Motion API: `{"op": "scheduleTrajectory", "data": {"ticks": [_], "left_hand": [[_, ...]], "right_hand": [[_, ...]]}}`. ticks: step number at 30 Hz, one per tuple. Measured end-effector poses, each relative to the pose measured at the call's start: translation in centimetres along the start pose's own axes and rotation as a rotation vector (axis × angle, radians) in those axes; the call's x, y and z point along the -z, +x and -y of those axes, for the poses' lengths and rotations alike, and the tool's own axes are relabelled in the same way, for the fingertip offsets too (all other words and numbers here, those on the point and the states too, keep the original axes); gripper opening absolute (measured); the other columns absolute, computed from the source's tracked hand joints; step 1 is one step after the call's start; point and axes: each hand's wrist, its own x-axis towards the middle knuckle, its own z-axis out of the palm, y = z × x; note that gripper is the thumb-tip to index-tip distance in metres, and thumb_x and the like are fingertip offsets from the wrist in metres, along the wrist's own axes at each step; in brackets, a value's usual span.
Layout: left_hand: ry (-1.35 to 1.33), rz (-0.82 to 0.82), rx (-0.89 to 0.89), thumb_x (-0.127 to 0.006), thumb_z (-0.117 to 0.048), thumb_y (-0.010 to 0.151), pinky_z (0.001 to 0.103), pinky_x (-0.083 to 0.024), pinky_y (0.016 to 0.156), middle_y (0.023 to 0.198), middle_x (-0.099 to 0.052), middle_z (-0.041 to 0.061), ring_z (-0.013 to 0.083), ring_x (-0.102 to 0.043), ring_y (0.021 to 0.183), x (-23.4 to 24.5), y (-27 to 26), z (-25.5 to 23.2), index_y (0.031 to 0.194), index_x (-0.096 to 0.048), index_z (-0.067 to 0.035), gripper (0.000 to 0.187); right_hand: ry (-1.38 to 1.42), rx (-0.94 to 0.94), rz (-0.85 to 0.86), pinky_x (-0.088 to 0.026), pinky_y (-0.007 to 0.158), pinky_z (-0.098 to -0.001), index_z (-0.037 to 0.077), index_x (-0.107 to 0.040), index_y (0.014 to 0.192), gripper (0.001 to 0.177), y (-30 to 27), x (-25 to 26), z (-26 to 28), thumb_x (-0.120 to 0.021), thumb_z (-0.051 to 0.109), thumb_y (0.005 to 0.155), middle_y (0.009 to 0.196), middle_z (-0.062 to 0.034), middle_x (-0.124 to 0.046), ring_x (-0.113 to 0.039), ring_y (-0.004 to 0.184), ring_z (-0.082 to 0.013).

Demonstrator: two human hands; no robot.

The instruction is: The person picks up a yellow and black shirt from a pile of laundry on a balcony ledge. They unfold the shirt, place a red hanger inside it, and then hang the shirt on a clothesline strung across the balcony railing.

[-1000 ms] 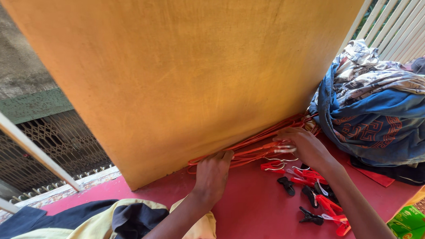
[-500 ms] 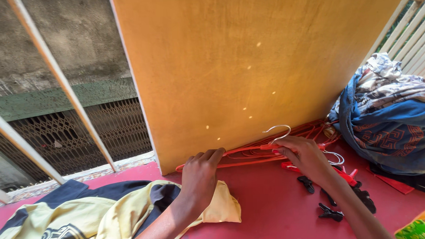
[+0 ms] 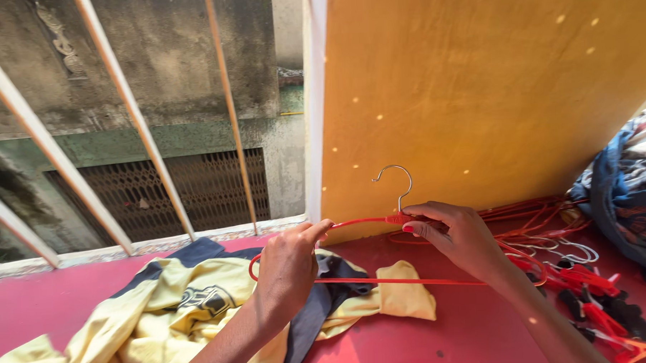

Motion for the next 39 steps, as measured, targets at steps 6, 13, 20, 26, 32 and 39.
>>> {"op": "scheduleTrajectory", "data": {"ticks": [6,13,20,26,32,39], "left_hand": [[-0.098,-0.002,0.096,-0.059,0.01,0.08,0.045,-0.057,0.079,0.1,-0.078,0.013,0.0353,-0.073,0.093,4.6,-3.9,4.1,0.117,-0.074,-0.01,0.045],[-0.121,-0.002,0.148,-0.062,0.005,0.086,0.043,-0.057,0.08,0.096,-0.08,0.012,0.0312,-0.076,0.091,10.0,-8.6,8.0,0.115,-0.075,-0.008,0.035],[-0.29,0.276,0.474,-0.063,-0.011,0.093,0.038,-0.061,0.07,0.092,-0.08,0.01,0.0242,-0.079,0.076,14.6,-12.0,11.8,0.119,-0.072,-0.009,0.027],[-0.11,-0.105,0.253,-0.072,-0.022,0.091,0.04,-0.059,0.075,0.093,-0.078,0.017,0.0276,-0.076,0.086,14.4,-13.4,20.7,0.106,-0.077,0.0,0.027],[0.181,0.176,0.544,-0.084,-0.035,0.081,0.041,-0.059,0.067,0.088,-0.075,0.017,0.0233,-0.072,0.069,12.6,-16.2,27.4,0.111,-0.077,-0.005,0.043],[0.054,-0.007,0.891,-0.061,-0.026,0.1,0.027,-0.046,0.034,0.074,-0.076,0.012,0.0115,-0.054,0.041,17.9,-16.9,28.9,0.117,-0.075,-0.012,0.026]], "right_hand": [[0.093,0.09,0.024,-0.057,0.074,-0.0308,0.004,-0.078,0.104,0.034,1.0,-5.6,5.9,-0.079,0.032,0.085,0.093,-0.005,-0.082,-0.075,0.083,-0.0124],[0.277,-0.008,0.068,-0.058,0.07,-0.0277,0.004,-0.067,0.126,0.059,1.0,-12.2,12.3,-0.083,0.035,0.079,0.085,-0.0032,-0.077,-0.072,0.076,-0.0089],[-0.075,-0.109,0.124,-0.049,0.062,-0.0324,0.015,-0.044,0.152,0.096,0.1,-16.7,17.1,-0.086,0.046,0.072,0.071,-0.005,-0.07,-0.063,0.062,-0.0177],[0.154,0.109,0.122,-0.055,0.063,-0.0329,0.009,-0.06,0.129,0.075,-0.8,-19.6,17.4,-0.086,0.054,0.075,0.07,-0.0022,-0.073,-0.067,0.062,-0.0165],[-0.191,-0.081,0.682,-0.052,0.066,-0.0358,0.027,-0.075,0.123,0.061,-2.3,-21.0,19.3,-0.095,0.049,0.069,0.071,-0.005,-0.069,-0.069,0.067,-0.0213],[-0.083,0.206,0.583,-0.053,0.067,-0.0416,0.004,-0.072,0.085,0.022,-2.8,-23.3,16.6,-0.084,0.019,0.074,0.081,-0.0114,-0.071,-0.069,0.078,-0.0341]]}}
